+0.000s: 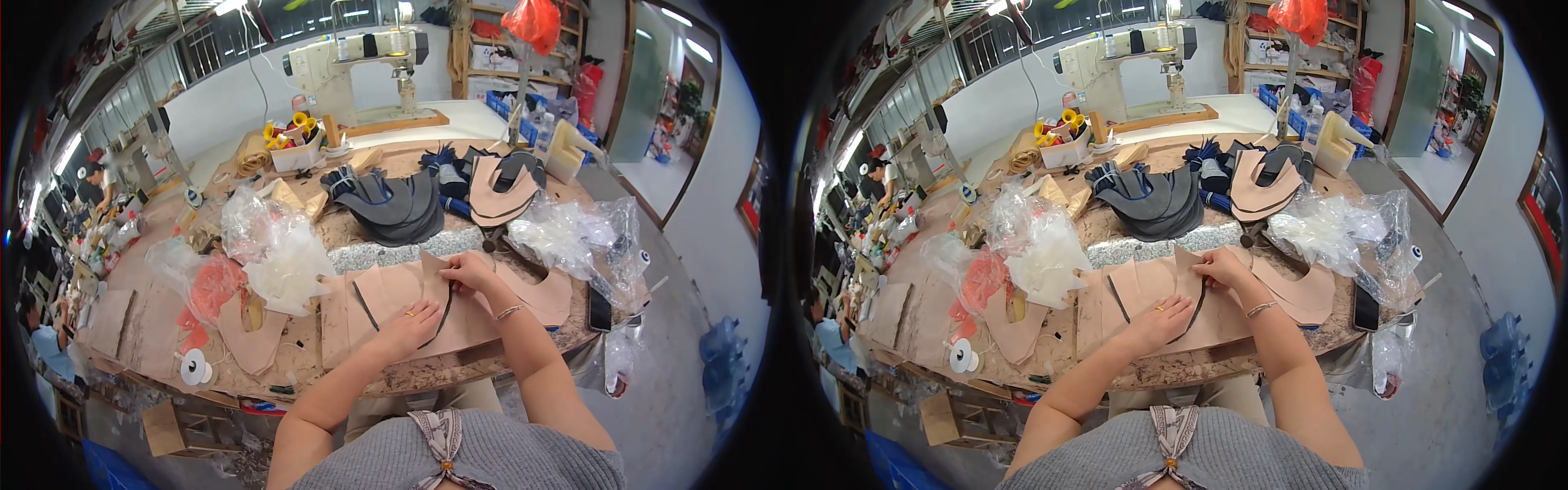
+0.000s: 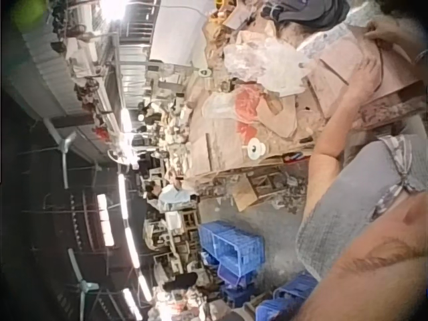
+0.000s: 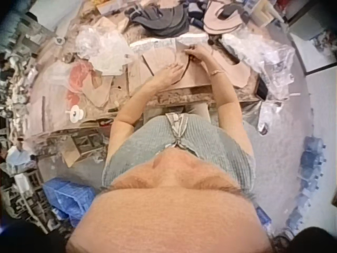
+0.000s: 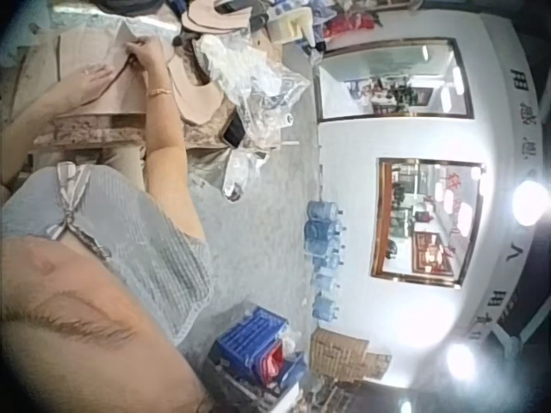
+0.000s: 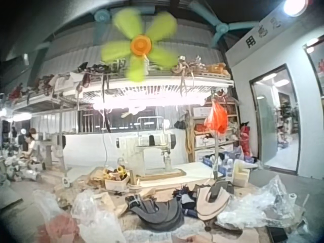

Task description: The person assembles shoe components by hand at a workbench. They repeatedly pick up beige and dark grey curved pieces, align them, and place white foam inserts between the layers. The person handles the parts one at a time, smoothing the foam and stacking the assembled units on the table.

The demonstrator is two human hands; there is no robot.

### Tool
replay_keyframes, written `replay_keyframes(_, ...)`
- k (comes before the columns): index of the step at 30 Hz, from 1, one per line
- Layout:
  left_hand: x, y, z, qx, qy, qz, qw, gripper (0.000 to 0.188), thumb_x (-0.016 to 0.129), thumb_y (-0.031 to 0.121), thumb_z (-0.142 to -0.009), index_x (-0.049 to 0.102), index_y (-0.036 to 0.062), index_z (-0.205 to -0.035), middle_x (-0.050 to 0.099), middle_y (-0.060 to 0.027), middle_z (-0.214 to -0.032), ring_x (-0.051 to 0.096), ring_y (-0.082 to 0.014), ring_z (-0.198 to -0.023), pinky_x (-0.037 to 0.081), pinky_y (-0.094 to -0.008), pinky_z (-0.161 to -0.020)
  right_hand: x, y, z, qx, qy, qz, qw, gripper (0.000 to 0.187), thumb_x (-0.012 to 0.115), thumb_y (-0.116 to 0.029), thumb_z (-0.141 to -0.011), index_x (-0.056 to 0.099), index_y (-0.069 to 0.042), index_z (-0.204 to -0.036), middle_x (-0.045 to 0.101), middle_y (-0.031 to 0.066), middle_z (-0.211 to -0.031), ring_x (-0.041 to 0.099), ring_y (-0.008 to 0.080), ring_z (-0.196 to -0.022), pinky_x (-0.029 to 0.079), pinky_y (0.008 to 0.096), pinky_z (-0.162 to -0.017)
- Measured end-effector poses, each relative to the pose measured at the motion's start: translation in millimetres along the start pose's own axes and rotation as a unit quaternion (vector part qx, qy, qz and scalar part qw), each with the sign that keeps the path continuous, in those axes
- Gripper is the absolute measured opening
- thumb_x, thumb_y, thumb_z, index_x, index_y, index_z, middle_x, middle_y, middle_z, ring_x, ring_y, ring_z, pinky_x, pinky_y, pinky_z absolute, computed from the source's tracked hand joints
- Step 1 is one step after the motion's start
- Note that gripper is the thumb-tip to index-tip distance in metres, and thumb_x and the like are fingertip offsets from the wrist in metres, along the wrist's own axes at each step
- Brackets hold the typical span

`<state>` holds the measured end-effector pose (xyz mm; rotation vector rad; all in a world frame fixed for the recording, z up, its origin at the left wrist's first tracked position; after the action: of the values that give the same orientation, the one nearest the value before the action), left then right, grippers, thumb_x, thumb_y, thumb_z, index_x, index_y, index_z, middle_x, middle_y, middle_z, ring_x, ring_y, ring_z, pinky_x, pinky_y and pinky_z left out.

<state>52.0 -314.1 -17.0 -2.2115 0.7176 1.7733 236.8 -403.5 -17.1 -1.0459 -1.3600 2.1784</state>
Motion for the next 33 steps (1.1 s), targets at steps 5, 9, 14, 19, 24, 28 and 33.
replay_keyframes(5,-1,5,-2,0.004,-0.019,-0.035,0.999,0.051,0.053,0.005,-0.082,0.043,-0.0017,-0.132,0.043,-0.0167,-0.142,0.038,-0.0306,-0.134,0.032,-0.0428,-0.11,0,7,-4,-0.007,0.024,0.026,0.999,0.021,0.074,-0.019,-0.079,0.066,0.0,-0.077,0.062,0.0044,-0.061,0.057,0.0103,-0.046,0.047,0.0271,-0.041)
replay_keyframes(9,-6,3,-6,-0.018,-0.03,0.016,0.999,0.047,0.053,0.003,-0.082,0.045,-0.0013,-0.129,0.045,-0.0169,-0.141,0.038,-0.0325,-0.134,0.033,-0.043,-0.11,3,-1,2,-0.003,0.04,0.049,0.998,0.018,0.074,-0.016,-0.077,0.065,0.0,-0.08,0.062,0.0045,-0.059,0.056,0.0097,-0.043,0.045,0.0265,-0.039)
replay_keyframes(14,2,3,-15,-0.109,-0.012,0.073,0.991,0.051,0.049,0.024,-0.091,0.043,-0.0037,-0.133,0.045,-0.019,-0.14,0.037,-0.0333,-0.135,0.03,-0.0458,-0.111,-4,-12,13,-0.139,0.223,0.226,0.938,0.03,0.077,-0.021,-0.076,0.061,-0.002,-0.094,0.067,0.0137,-0.083,0.066,0.025,-0.072,0.053,0.0382,-0.064)
replay_keyframes(19,1,19,-8,-0.091,-0.074,-0.034,0.993,0.087,0.04,0.063,-0.09,0.034,-0.0078,-0.14,0.04,-0.0248,-0.143,0.032,-0.0367,-0.137,0.018,-0.0485,-0.115,70,-9,57,-0.291,0.022,0.359,0.886,0.048,0.048,-0.038,-0.096,0.05,-0.005,-0.131,0.042,0.0151,-0.145,0.04,0.0327,-0.133,0.032,0.0469,-0.108)
replay_keyframes(24,-2,23,-7,-0.086,-0.058,-0.046,0.994,0.103,0.044,0.073,-0.083,0.028,-0.0105,-0.142,0.03,-0.0287,-0.147,0.023,-0.0393,-0.141,0.015,-0.0467,-0.116,61,-9,24,-0.22,0.023,0.4,0.889,0.061,0.034,-0.046,-0.099,0.031,-0.01,-0.148,0.025,0.0113,-0.156,0.021,0.0307,-0.144,0.014,0.0496,-0.115)
replay_keyframes(28,-4,30,-1,-0.088,-0.045,-0.046,0.994,0.108,0.047,0.074,-0.08,0.025,-0.0115,-0.143,0.026,-0.0274,-0.149,0.02,-0.0392,-0.142,0.016,-0.0452,-0.116,54,-29,-8,-0.16,0.088,0.485,0.855,0.061,0.035,-0.046,-0.099,0.031,-0.009,-0.147,0.024,0.01,-0.156,0.019,0.0296,-0.145,0.013,0.0501,-0.116)
replay_keyframes(33,-11,45,30,-0.157,0.054,0.134,0.977,0.092,0.047,0.06,-0.089,0.023,-0.0108,-0.143,0.025,-0.0282,-0.15,0.019,-0.0406,-0.142,0.016,-0.0444,-0.116,56,-46,12,-0.285,0.256,0.529,0.757,0.061,0.044,-0.039,-0.096,0.035,-0.002,-0.143,0.027,0.0115,-0.155,0.019,0.0281,-0.145,0.015,0.0492,-0.115)
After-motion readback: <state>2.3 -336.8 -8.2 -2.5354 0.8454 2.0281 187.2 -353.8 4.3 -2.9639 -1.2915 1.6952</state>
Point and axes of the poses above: each hand's wrist, its own z-axis away from the middle knuckle, its own x-axis out of the palm, y = z × x, the point moved 6 cm from there along -z, towards the middle knuckle
